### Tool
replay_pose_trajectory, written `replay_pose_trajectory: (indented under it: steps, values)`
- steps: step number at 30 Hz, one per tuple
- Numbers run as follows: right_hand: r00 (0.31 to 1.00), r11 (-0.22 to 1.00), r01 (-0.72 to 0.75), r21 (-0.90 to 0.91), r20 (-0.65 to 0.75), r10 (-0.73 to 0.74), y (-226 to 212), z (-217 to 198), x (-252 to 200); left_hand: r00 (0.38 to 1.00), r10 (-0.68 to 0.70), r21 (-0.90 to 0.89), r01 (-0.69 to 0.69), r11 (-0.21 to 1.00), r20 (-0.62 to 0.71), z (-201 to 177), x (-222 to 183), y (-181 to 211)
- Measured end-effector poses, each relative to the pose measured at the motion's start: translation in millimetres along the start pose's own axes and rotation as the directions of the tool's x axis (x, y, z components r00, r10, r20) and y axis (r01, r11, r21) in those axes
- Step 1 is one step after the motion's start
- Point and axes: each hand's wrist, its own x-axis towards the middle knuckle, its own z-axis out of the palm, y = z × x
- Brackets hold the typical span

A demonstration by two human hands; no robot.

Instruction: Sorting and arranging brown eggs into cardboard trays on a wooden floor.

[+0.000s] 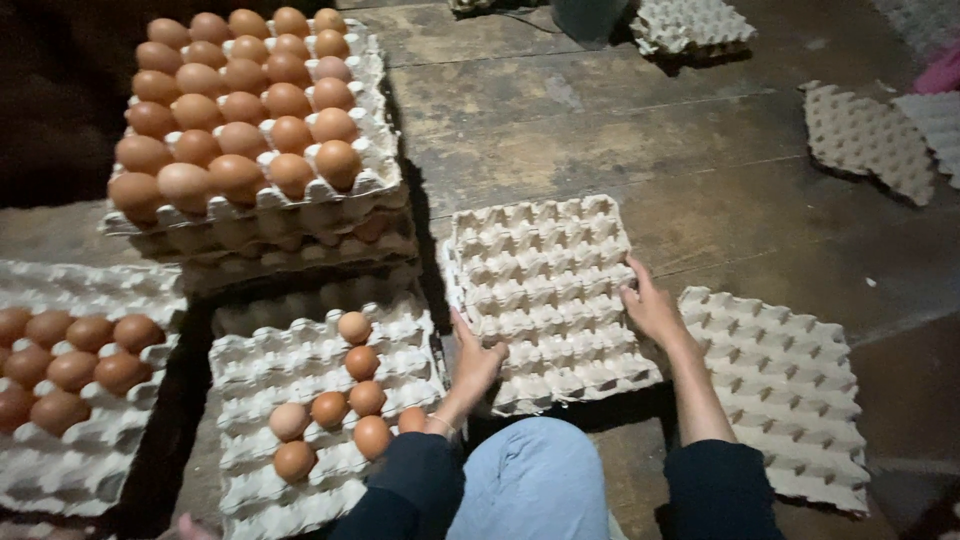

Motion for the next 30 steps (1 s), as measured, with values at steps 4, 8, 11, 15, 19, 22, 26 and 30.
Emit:
replay_pose_trajectory:
  steps: [4,8,11,15,19,22,26,30]
  values:
    - [1.000,0.999,-0.007,-0.037,-0.014,0.007,17.8,12.0,19.3,0.998,0.066,0.002,-0.066,0.998,-0.005,0.0,-3.1,-9.5]
    - [0.948,0.951,0.063,-0.304,-0.278,-0.152,4.9,30.5,11.5,0.969,0.235,0.048,-0.232,0.971,-0.072,-34.1,-35.5,14.5]
    - [0.785,0.919,0.299,-0.256,-0.481,-0.390,-65.3,33.5,-34.5,0.956,0.284,0.048,-0.288,0.956,0.078,-88.8,-58.8,19.7]
    - [0.798,0.812,0.572,0.118,-0.308,-0.518,-156.7,52.0,-89.0,0.933,0.356,0.203,-0.358,0.912,0.047,-195.7,-92.2,31.3]
    - [0.840,0.772,0.452,0.447,0.078,-0.536,-216.0,100.6,-120.8,0.968,0.231,0.424,-0.170,0.889,-0.096,-293.4,-113.8,27.2]
    - [0.822,0.818,0.409,0.405,0.225,-0.523,-234.5,130.2,-134.4,0.953,0.131,0.435,0.000,0.900,-0.271,-336.2,-114.6,11.1]
    - [0.794,0.841,0.377,0.389,0.331,-0.509,-250.4,139.8,-162.2,0.927,0.055,0.447,0.127,0.886,-0.372,-352.6,-88.4,-32.2]
    - [0.773,0.863,0.456,0.216,0.384,-0.504,-245.8,163.3,-174.0,0.931,0.075,0.575,0.155,0.803,-0.357,-341.2,-73.1,-57.0]
